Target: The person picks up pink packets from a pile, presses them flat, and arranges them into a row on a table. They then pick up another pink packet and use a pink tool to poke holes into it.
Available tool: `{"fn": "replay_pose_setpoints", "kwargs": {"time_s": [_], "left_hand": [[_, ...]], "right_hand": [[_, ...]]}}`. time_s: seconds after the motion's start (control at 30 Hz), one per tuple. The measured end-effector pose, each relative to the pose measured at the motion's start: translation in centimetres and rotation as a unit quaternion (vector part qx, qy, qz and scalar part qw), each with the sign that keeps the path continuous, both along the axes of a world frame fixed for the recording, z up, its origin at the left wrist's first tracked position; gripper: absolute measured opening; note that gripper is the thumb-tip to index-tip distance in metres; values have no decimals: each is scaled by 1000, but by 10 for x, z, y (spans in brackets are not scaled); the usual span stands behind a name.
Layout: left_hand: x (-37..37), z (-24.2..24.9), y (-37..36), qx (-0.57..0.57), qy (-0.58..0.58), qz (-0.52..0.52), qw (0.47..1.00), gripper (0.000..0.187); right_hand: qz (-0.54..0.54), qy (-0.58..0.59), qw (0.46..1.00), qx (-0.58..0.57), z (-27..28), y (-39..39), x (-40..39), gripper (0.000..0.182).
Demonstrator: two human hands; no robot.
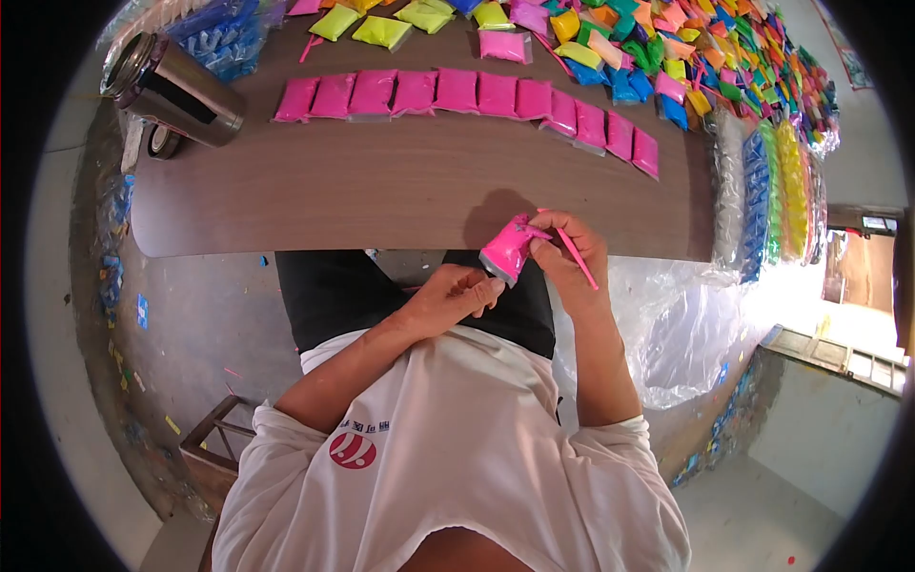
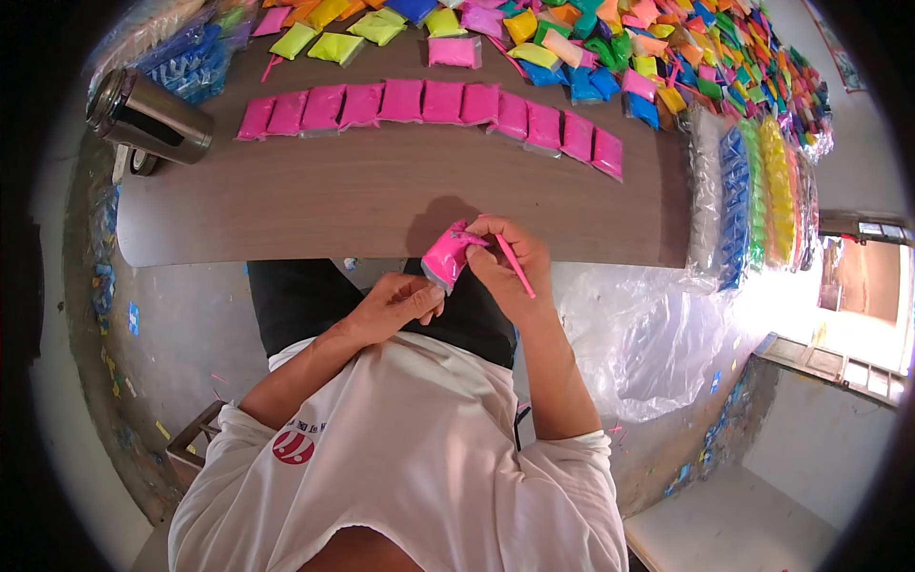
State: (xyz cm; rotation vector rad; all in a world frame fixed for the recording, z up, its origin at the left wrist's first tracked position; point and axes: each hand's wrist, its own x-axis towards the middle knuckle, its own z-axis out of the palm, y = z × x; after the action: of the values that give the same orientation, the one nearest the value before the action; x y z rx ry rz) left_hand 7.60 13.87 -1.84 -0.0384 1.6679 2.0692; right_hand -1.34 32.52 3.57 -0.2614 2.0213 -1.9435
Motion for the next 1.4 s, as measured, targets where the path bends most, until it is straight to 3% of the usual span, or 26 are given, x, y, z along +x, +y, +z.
{"fn": "replay_pose_setpoints", "kwargs": {"time_s": [0.1, 0.33, 0.4, 0.6, 0.7, 0.9, 1.2, 1.4], "left_hand": [[0, -6, -2, 77, 8, 3, 997, 56], [-7, -5, 3, 168, 29, -11, 985, 60], [-9, 7, 7, 128, 15, 9, 992, 59], [-12, -4, 15, 103, 36, 88, 990, 54], [-14, -1, 14, 88, 34, 102, 990, 55], [-17, -1, 14, 77, 16, 100, 992, 55], [-16, -6, 16, 100, -4, 104, 990, 50], [-18, -2, 17, 109, -14, 116, 987, 52]], "right_hand": [[14, -68, 996, -53, 1, 6, -4, 23], [74, -3, 995, 62, 0, 2, -10, 24], [104, 46, 984, 139, 6, -4, -9, 24], [112, 87, 978, 152, 11, -5, -11, 28], [96, 175, 963, 181, 17, 2, -17, 30], [66, 2, 994, 84, 17, 13, -15, 25], [94, -21, 994, 47, 23, -3, 6, 15], [110, 95, 963, 227, 20, -5, -4, 17]]}}
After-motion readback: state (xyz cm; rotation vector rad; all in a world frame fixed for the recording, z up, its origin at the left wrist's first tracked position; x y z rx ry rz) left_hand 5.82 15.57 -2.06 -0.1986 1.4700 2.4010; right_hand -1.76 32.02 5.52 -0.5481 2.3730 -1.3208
